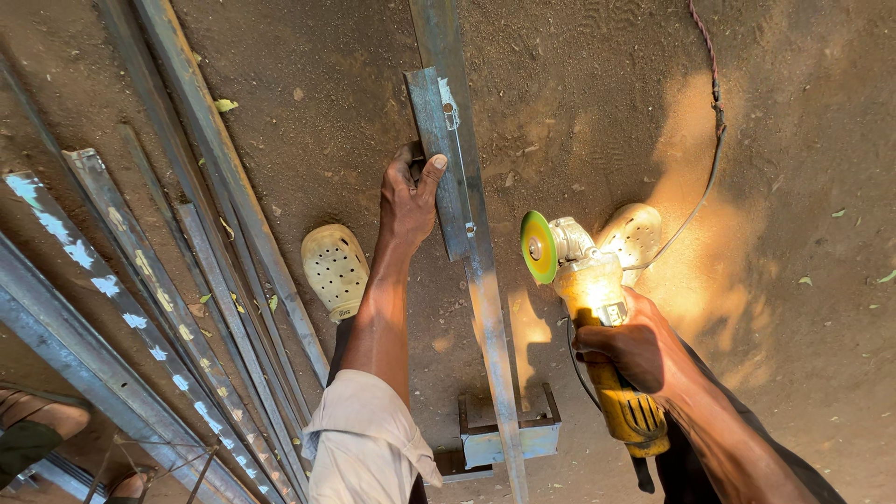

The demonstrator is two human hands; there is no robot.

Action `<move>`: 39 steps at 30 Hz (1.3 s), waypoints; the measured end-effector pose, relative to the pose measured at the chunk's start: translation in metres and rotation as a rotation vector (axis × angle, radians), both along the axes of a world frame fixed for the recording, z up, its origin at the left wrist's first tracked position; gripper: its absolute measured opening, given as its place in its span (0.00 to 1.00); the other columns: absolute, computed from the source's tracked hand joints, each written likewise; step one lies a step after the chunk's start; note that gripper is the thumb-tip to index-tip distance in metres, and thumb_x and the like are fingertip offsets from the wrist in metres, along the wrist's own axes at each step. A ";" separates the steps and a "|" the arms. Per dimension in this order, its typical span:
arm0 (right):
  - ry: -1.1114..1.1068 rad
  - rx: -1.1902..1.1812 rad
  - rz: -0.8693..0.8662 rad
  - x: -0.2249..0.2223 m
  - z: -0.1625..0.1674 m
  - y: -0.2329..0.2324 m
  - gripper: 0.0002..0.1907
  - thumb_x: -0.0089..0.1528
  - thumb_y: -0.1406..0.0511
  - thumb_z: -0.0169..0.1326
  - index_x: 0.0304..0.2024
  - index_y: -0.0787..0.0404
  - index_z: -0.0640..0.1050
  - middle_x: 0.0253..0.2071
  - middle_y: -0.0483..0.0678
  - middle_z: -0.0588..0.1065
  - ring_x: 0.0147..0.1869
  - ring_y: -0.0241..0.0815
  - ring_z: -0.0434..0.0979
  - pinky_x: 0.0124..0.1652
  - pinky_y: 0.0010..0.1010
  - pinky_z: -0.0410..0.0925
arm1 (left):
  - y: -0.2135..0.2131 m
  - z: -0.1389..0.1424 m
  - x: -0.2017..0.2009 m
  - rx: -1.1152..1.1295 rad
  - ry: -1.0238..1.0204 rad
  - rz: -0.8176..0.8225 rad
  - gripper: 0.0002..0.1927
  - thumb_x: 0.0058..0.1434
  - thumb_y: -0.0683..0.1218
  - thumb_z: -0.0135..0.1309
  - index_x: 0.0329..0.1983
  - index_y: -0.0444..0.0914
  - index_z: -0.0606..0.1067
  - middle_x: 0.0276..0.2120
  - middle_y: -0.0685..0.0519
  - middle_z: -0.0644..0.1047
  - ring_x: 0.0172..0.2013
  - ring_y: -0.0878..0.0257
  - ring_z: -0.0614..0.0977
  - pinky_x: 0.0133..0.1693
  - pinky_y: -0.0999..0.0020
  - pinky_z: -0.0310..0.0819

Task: The person holds a metal bar on the ground by hand and uses an angle grinder to grind its surface, moving the tool back and forth along the metal while sparks are produced.

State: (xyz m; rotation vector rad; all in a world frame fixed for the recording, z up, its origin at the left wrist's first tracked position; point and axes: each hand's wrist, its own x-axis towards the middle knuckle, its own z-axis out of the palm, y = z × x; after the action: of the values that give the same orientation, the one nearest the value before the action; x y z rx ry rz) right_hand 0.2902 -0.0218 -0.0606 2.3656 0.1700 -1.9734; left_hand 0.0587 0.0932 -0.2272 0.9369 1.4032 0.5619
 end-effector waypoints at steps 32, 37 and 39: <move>0.003 0.014 0.089 0.004 -0.001 -0.004 0.20 0.46 0.72 0.62 0.39 0.62 0.72 0.24 0.50 0.75 0.24 0.42 0.75 0.27 0.36 0.71 | 0.002 0.002 0.000 -0.038 -0.013 0.002 0.30 0.65 0.66 0.52 0.53 0.36 0.76 0.39 0.47 0.82 0.40 0.60 0.84 0.44 0.61 0.82; -0.025 -0.033 0.156 0.004 -0.001 0.000 0.19 0.48 0.69 0.64 0.40 0.63 0.73 0.25 0.51 0.77 0.26 0.44 0.76 0.29 0.38 0.72 | 0.002 0.002 0.000 -0.046 -0.042 0.014 0.29 0.65 0.65 0.52 0.52 0.36 0.77 0.37 0.48 0.82 0.38 0.61 0.84 0.42 0.61 0.81; -0.015 -0.012 0.145 0.004 -0.002 0.001 0.19 0.46 0.71 0.63 0.39 0.63 0.73 0.25 0.51 0.77 0.26 0.44 0.77 0.29 0.38 0.73 | 0.002 0.002 0.001 -0.043 -0.047 0.011 0.28 0.66 0.65 0.52 0.52 0.36 0.77 0.36 0.48 0.82 0.37 0.60 0.84 0.41 0.61 0.81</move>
State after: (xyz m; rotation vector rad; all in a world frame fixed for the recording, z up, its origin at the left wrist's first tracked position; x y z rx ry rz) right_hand 0.2947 -0.0210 -0.0622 2.2888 0.3181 -1.8860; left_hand 0.0599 0.0951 -0.2256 0.8767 1.3734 0.5561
